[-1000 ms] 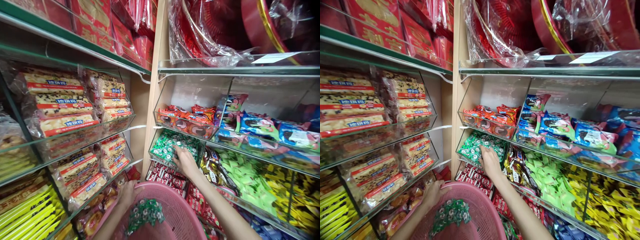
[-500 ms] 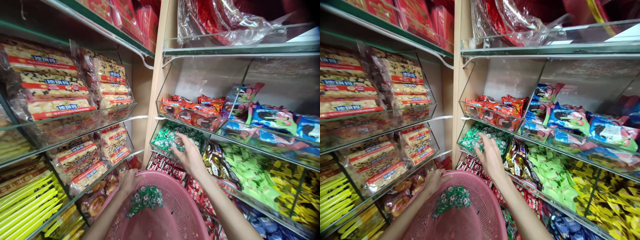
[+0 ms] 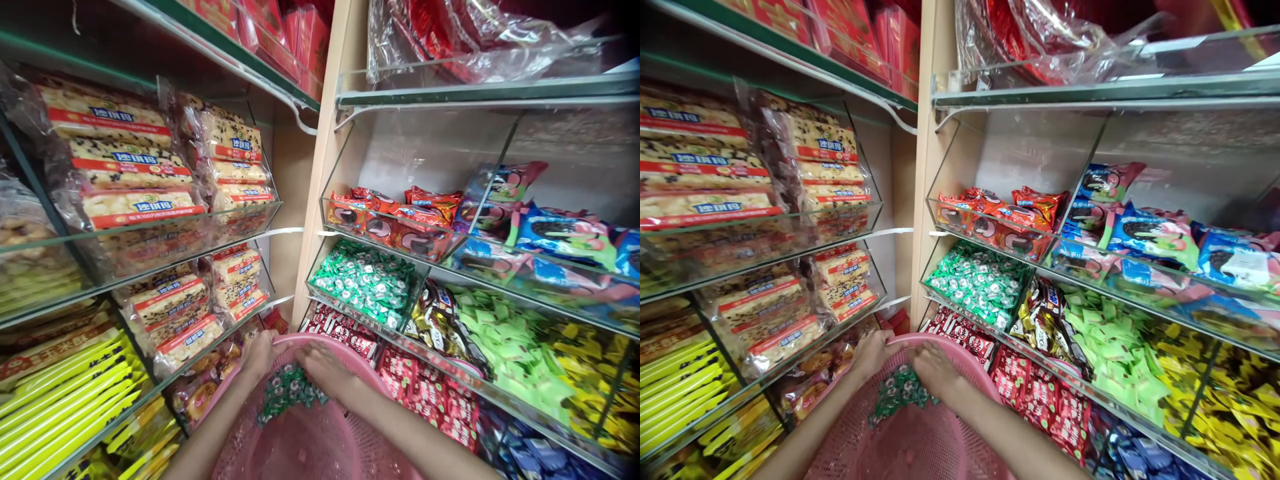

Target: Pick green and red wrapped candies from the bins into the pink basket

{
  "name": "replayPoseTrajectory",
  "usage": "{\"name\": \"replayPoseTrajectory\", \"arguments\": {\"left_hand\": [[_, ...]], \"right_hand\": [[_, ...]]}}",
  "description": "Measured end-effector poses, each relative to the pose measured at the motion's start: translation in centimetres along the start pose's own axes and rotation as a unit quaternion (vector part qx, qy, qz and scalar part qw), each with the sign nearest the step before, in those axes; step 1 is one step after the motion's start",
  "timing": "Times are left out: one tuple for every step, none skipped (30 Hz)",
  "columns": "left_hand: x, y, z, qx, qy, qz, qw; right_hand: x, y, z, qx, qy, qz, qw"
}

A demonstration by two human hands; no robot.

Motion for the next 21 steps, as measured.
{"name": "replayPoseTrajectory", "arguments": {"left_hand": [[0.0,-0.1,0.0,0.002,-0.001,0.002,1.000],[0.1,-0.2,0.0,0.003,-0.003,0.003,1.000],[0.1,-0.3,-0.1,0.004,-0.006,0.005,1.000],[0.0,-0.4,-0.2,0.003,-0.008,0.008,1.000],[0.0,-0.4,-0.2,0.003,-0.010,0.011,1.000],[0.0,-0.5,-0.3,0.003,-0.011,0.012,1.000],[-0.1,-0.5,-0.3,0.004,-0.012,0.011,1.000],[-0.2,-0.4,-0.3,0.007,-0.013,0.007,1.000],[-0.2,-0.3,-0.3,0.009,-0.013,0.004,1.000],[-0.2,-0.2,-0.3,0.011,-0.014,-0.001,1.000],[-0.3,0.0,-0.2,0.013,-0.015,-0.004,1.000],[-0.3,0.1,-0.1,0.014,-0.017,-0.006,1.000],[-0.2,0.2,0.0,0.015,-0.019,-0.007,1.000],[-0.2,0.4,0.0,0.015,-0.021,-0.008,1.000],[-0.2,0.5,0.1,0.015,-0.024,-0.008,1.000],[-0.1,0.6,0.2,0.014,-0.025,-0.010,1.000],[-0.1,0.7,0.3,0.013,-0.025,-0.012,1.000],[-0.1,0.8,0.4,0.013,-0.024,-0.012,1.000],[-0.1,0.8,0.4,0.013,-0.023,-0.012,1.000],[0.0,0.8,0.5,0.014,-0.022,-0.010,1.000],[0.0,0.7,0.5,0.014,-0.020,-0.008,1.000]], "right_hand": [[-0.1,0.0,-0.4,0.021,0.001,0.000,1.000],[-0.1,-0.1,-0.8,0.039,0.002,0.001,0.999],[-0.2,-0.2,-1.1,0.053,0.003,0.000,0.999],[-0.1,-0.3,-1.2,0.061,0.007,-0.001,0.998],[-0.1,-0.3,-1.2,0.064,0.012,-0.003,0.998],[0.0,-0.4,-1.0,0.063,0.017,-0.007,0.998],[0.1,-0.4,-0.5,0.059,0.024,-0.010,0.998],[0.3,-0.5,0.4,0.053,0.032,-0.013,0.998],[0.4,-0.6,1.6,0.045,0.040,-0.011,0.998],[0.6,-0.6,3.2,0.037,0.053,-0.008,0.998],[0.7,-0.5,5.0,0.027,0.068,-0.005,0.997],[0.8,-0.3,7.0,0.019,0.086,-0.002,0.996],[0.9,0.3,9.1,0.014,0.108,-0.012,0.994],[0.9,1.1,11.1,0.012,0.128,-0.031,0.991],[0.9,2.1,12.9,0.014,0.149,-0.059,0.987],[0.9,3.3,14.4,0.020,0.167,-0.091,0.982],[0.8,4.6,15.6,0.030,0.182,-0.124,0.975],[0.8,5.9,16.4,0.043,0.193,-0.157,0.968],[0.7,7.0,16.9,0.058,0.199,-0.186,0.960],[0.6,7.9,17.1,0.072,0.200,-0.211,0.954],[0.4,8.7,17.0,0.083,0.196,-0.231,0.949]]}}
Point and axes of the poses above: each hand's wrist, its own x-axis away from the middle knuckle, its own z-axis out of the back of the hand, y = z × x, the point moved 6 cm from there along -x, towards the middle knuckle, and after that the axes turned 5 degrees about y, right-handed, at the moved point
